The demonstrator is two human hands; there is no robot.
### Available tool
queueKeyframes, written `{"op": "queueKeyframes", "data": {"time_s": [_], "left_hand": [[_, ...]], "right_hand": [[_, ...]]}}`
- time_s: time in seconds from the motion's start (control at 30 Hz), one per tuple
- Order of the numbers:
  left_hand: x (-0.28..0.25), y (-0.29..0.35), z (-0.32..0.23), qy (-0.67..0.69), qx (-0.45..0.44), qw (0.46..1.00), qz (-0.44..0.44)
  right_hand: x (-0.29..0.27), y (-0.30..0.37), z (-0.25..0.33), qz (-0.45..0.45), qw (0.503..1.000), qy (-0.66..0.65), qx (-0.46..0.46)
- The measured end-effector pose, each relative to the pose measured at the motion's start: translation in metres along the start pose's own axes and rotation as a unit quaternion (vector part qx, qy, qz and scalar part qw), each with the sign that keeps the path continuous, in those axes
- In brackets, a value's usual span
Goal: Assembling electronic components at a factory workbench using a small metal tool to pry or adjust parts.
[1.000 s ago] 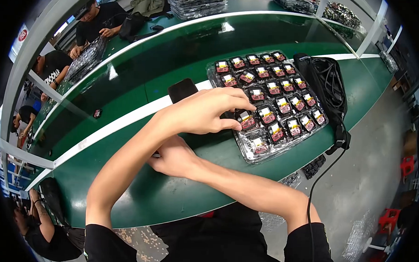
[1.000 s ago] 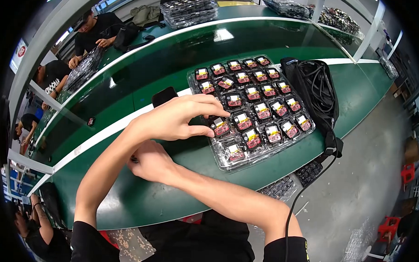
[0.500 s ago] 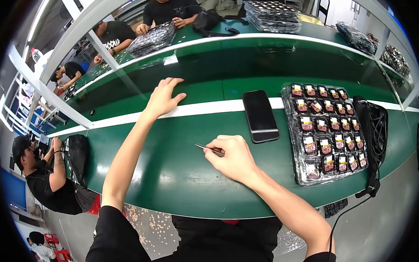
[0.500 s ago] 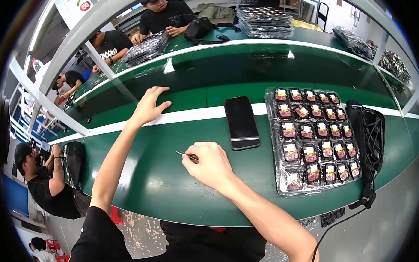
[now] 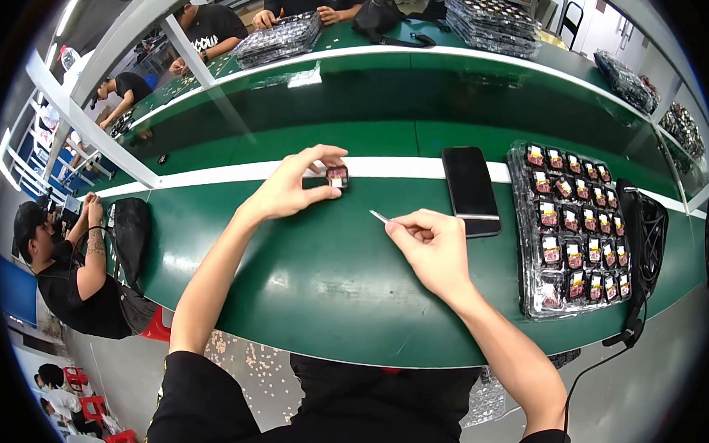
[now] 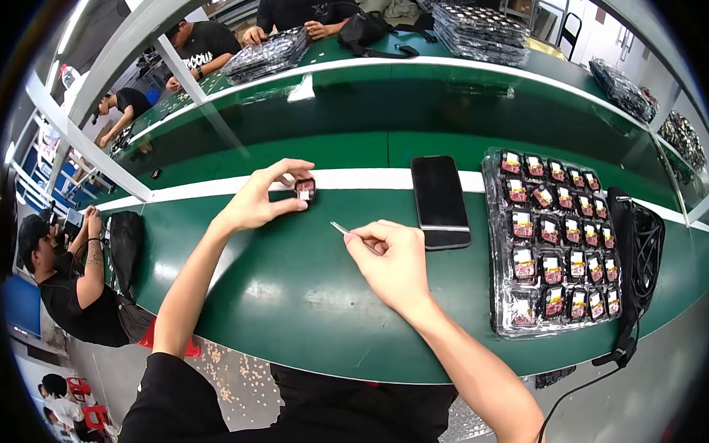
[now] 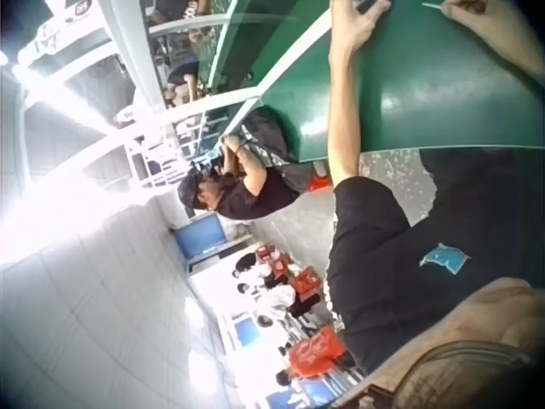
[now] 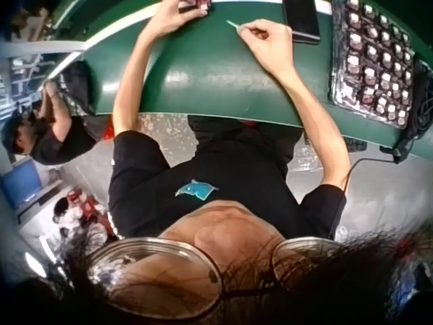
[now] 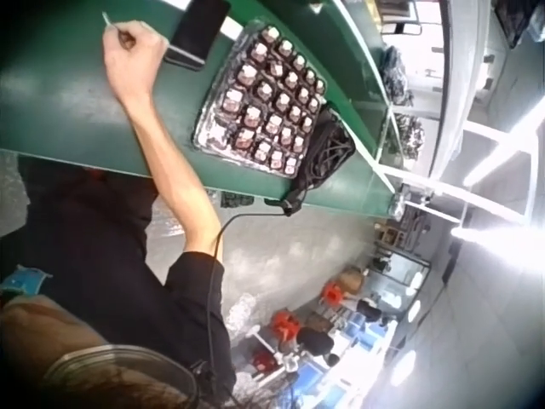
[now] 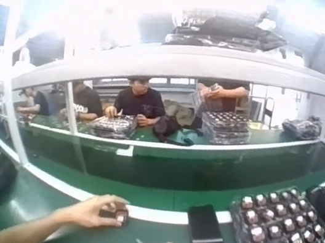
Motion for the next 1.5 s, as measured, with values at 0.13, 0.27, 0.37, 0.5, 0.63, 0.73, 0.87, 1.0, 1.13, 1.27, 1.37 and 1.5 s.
{"op": "queueKeyframes", "data": {"time_s": [0.13,0.27,0.37,0.5,0.63,0.73,0.87,1.0,1.13,1.27,1.37,1.5], "left_hand": [[0.023,0.042,-0.039,0.091,0.01,0.992,0.085],[0.021,0.052,-0.049,0.068,0.04,0.994,0.07],[0.024,0.056,-0.048,0.024,0.024,0.999,0.031],[0.026,0.059,-0.043,-0.056,0.02,0.998,0.001],[0.026,0.062,-0.04,-0.085,0.012,0.996,0.0],[0.027,0.062,-0.037,-0.087,0.011,0.996,0.006],[0.03,0.064,-0.038,-0.046,0.067,0.996,-0.02],[0.034,0.065,-0.041,-0.028,0.054,0.998,0.002],[0.04,0.066,-0.041,-0.006,0.067,0.998,-0.005],[0.044,0.066,-0.042,0.004,0.068,0.997,-0.023],[0.044,0.066,-0.043,0.003,0.05,0.998,-0.029],[0.045,0.067,-0.043,0.006,0.05,0.998,-0.025]], "right_hand": [[0.006,0.0,0.006,0.019,1.0,-0.017,0.01],[0.006,0.0,0.005,0.027,0.999,-0.007,0.019],[0.005,0.002,0.003,0.03,0.999,-0.011,0.026],[0.007,0.003,0.004,0.034,0.999,-0.017,0.039],[0.01,0.006,0.006,0.043,0.998,0.008,0.044],[0.013,0.009,0.006,0.052,0.998,0.028,0.009],[0.016,0.011,0.011,0.059,0.995,0.064,-0.042],[0.017,0.012,0.016,0.07,0.99,0.112,-0.052],[0.02,0.013,0.022,0.068,0.982,0.144,-0.099],[0.022,0.014,0.023,0.067,0.976,0.168,-0.119],[0.024,0.015,0.024,0.069,0.972,0.173,-0.142],[0.025,0.015,0.024,0.072,0.971,0.176,-0.148]]}}
Point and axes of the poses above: each hand's wrist, its own y-axis away from the middle knuckle, its own x-axis out of the palm, z = x × y, the point moved 4 cm from there along -y, towards the middle knuckle, and after that the axes turned 3 degrees about -z, right-handed, at the moved point
